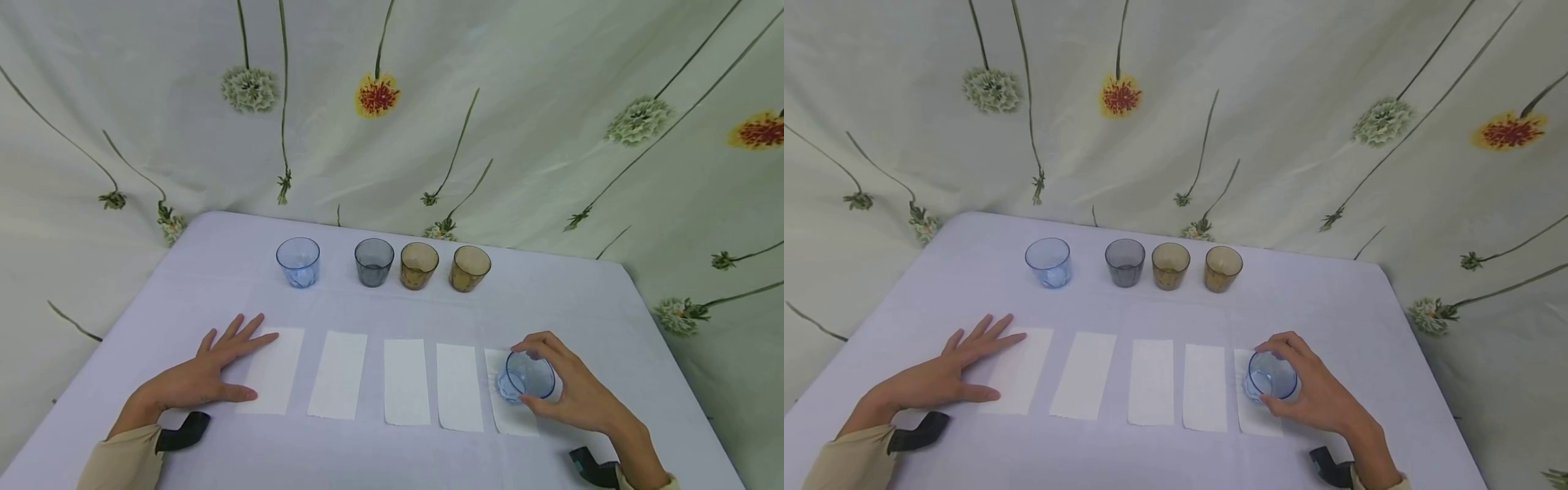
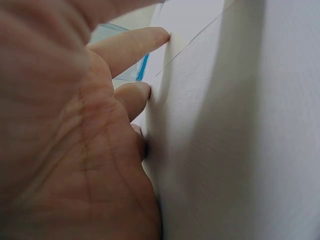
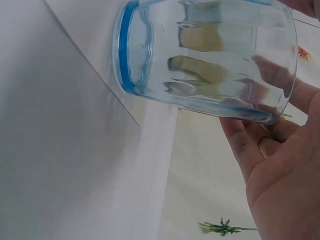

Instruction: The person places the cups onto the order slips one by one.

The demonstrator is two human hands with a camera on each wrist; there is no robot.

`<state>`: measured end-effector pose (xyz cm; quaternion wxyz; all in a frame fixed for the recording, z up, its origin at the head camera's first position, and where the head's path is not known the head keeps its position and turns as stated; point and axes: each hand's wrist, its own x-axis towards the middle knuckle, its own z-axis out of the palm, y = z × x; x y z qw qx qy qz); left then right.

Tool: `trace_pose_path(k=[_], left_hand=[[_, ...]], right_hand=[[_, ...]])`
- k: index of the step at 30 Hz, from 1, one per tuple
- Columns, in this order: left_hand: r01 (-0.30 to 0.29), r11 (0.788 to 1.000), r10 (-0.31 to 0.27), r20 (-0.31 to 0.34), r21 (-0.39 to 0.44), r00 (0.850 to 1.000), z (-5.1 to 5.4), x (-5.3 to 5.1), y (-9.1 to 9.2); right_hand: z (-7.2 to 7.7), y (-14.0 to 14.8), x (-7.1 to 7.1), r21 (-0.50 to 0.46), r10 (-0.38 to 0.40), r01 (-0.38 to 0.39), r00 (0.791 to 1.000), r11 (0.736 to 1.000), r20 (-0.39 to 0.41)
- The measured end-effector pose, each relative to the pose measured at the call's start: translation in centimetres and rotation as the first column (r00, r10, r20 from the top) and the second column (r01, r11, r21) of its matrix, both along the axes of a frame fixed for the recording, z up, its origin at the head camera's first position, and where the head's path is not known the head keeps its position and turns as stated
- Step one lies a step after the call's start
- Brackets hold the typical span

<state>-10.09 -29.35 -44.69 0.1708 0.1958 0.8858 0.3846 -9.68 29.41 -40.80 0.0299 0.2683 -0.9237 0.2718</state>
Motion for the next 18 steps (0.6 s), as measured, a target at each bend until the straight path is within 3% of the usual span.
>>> trace_pose_path(k=[18], left_hand=[[0.011,1.000,-0.011,-0.013,0.002,1.000,-0.05,0.00,-0.08]], right_hand=[[-0.02,0.21,-0.23,-0.020,0.047,-0.046,0.999,0.999,0.008]])
